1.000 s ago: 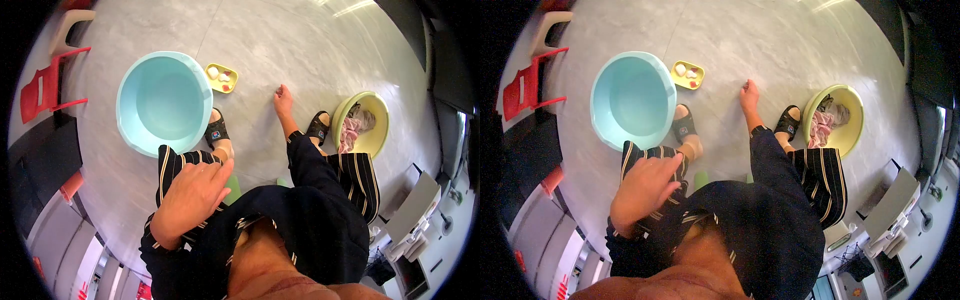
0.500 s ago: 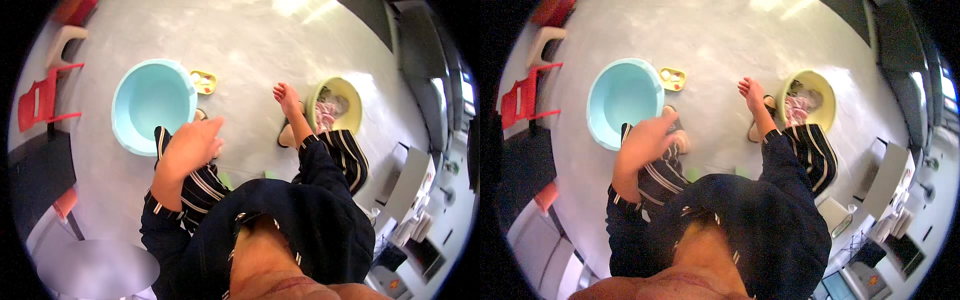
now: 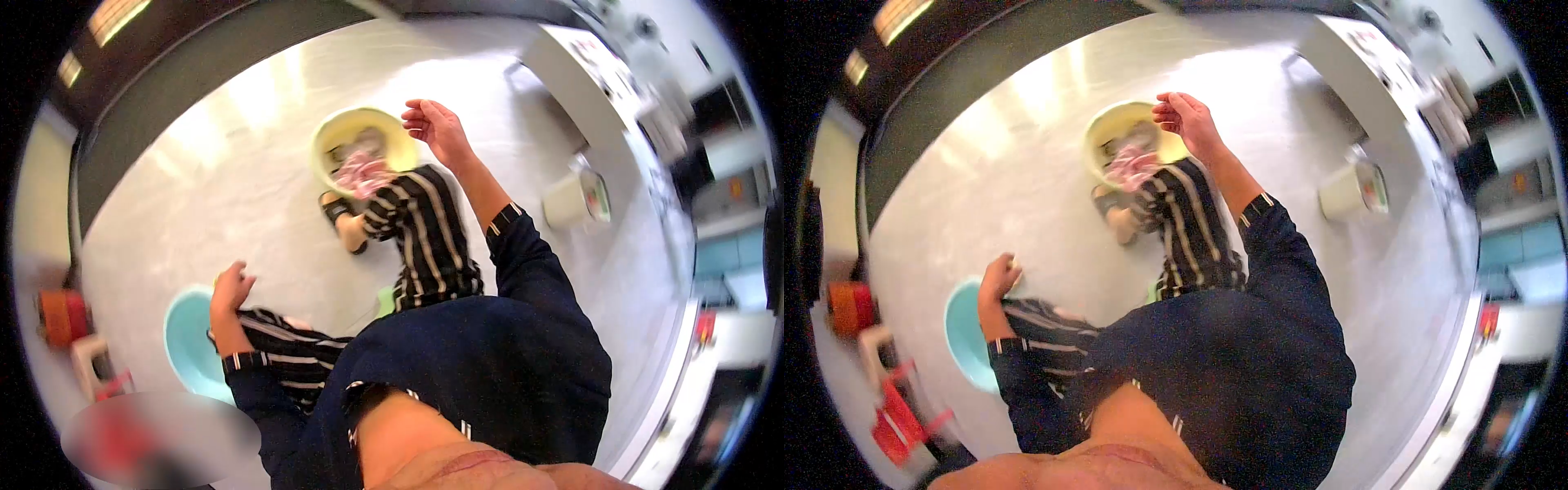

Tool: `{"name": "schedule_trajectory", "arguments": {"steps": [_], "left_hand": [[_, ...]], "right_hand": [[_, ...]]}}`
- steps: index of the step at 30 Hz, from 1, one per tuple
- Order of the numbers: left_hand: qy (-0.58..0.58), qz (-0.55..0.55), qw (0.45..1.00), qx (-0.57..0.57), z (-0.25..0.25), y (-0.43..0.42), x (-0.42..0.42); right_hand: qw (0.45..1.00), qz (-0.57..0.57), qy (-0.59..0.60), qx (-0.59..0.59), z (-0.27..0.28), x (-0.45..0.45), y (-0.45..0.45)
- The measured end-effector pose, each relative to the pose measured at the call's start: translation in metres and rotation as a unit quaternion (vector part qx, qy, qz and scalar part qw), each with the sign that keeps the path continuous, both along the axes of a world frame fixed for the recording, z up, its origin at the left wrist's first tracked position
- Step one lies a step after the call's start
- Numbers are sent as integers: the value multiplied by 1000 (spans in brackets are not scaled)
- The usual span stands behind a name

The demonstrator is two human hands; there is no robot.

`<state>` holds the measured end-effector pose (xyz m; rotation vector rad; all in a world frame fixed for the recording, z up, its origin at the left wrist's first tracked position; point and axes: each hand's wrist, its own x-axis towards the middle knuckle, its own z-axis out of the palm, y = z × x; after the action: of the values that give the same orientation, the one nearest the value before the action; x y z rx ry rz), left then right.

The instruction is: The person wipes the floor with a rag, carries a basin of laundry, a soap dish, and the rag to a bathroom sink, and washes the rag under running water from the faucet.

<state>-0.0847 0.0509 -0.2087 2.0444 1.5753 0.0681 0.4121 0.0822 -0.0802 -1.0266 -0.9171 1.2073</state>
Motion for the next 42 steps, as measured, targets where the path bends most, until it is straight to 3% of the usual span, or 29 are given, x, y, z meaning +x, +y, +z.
{"name": "schedule_trajectory", "arguments": {"steps": [3, 6, 10, 14, 17, 20, 22, 23, 24, 26, 28, 30, 32, 34, 36, 37, 40, 42], "left_hand": [[-61, -6, 998, -21, -21, 24, 14], [-104, 12, 993, -55, -40, 37, 39], [13, -25, 1000, -6, -39, 45, 66], [74, -121, 989, 42, -34, 48, 83], [180, -164, 968, 63, -32, 48, 91], [75, -147, 986, 38, -52, 53, 99], [-43, -63, 995, -59, -92, 60, 95], [-7, -79, 994, -70, -81, 52, 115], [40, -71, 991, -109, -111, 59, 109], [105, -143, 974, -142, -120, 48, 135], [82, -147, 952, -257, -143, 41, 151], [131, -178, 931, -290, -140, 36, 191], [49, -180, 938, -291, -130, 29, 214], [11, -199, 947, -251, -121, 37, 243], [28, -221, 956, -192, -84, 30, 246], [20, -104, 961, -256, -102, 36, 220], [81, -110, 964, -227, -114, 40, 177], [171, -192, 947, -193, -121, 39, 162]], "right_hand": [[991, -125, -27, 24, 24, 83, -66], [965, -251, -78, -22, 15, 167, -121], [915, -362, -175, -21, 4, 270, -191], [914, -400, -70, 10, 16, 339, -236], [921, -383, -2, 72, 44, 365, -254], [915, -374, 68, 137, 92, 385, -262], [932, -247, 86, 251, 115, 423, -271], [931, -181, 95, 303, 123, 438, -275], [922, -171, 97, 332, 134, 447, -281], [904, -148, 102, 388, 145, 458, -287], [885, -156, 125, 421, 106, 499, -292], [859, -170, 163, 454, 28, 540, -284], [846, -457, 180, 209, -80, 568, -279], [719, -672, 167, -60, -155, 589, -271], [755, -626, 196, 15, -174, 583, -280], [769, -603, 204, 55, -180, 583, -286], [792, -562, 223, 82, -189, 578, -289], [805, -543, 222, 84, -183, 569, -291]]}}
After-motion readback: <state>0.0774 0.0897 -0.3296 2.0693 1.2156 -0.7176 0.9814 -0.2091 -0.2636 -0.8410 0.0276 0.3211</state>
